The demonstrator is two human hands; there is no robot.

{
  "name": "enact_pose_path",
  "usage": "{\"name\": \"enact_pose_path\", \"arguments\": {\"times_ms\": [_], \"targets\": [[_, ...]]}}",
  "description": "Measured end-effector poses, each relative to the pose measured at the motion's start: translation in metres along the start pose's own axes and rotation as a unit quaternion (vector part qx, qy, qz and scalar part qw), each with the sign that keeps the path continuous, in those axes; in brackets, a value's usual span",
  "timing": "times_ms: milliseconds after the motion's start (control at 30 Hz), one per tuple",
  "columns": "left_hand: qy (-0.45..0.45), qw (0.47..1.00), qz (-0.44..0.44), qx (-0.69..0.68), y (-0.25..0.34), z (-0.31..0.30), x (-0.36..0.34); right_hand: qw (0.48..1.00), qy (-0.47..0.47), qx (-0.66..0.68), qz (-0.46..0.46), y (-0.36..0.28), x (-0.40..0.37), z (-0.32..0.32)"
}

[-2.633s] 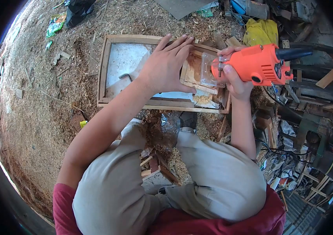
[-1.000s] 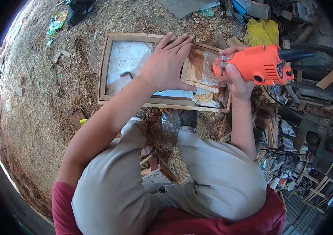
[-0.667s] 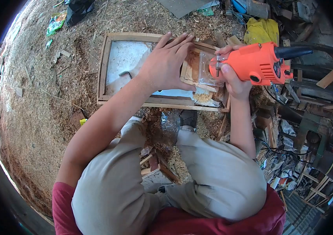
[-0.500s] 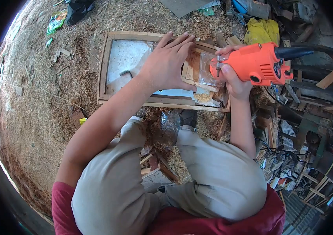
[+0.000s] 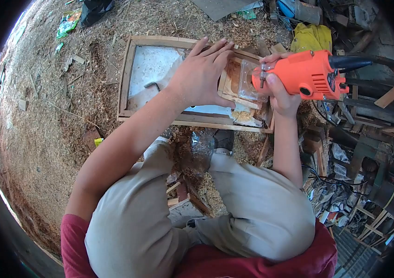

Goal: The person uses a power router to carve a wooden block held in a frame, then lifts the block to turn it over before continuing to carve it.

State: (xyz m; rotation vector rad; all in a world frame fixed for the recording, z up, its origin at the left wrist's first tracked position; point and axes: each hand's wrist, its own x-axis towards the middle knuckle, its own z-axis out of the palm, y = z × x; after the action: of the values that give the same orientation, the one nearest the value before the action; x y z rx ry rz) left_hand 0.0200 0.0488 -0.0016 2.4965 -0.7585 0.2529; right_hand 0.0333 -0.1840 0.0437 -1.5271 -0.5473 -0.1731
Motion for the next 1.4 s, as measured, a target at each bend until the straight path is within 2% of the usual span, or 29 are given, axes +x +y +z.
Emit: {"name": "enact_pose_path", "arguments": {"times_ms": [200,700,1400], "targets": [[0.017,1.000,0.003,-0.018,0.000,0.001,0.000,0.999,0.019,0.016,0.027,-0.006,0.000,0.006],[0.016,1.000,0.004,-0.016,0.001,0.000,0.001,0.998,0.050,0.000,0.023,-0.001,0.000,-0.001],[0.005,1.000,-0.004,-0.005,0.002,-0.001,0.001,1.000,0.007,0.026,0.014,0.001,-0.007,0.000]]}}
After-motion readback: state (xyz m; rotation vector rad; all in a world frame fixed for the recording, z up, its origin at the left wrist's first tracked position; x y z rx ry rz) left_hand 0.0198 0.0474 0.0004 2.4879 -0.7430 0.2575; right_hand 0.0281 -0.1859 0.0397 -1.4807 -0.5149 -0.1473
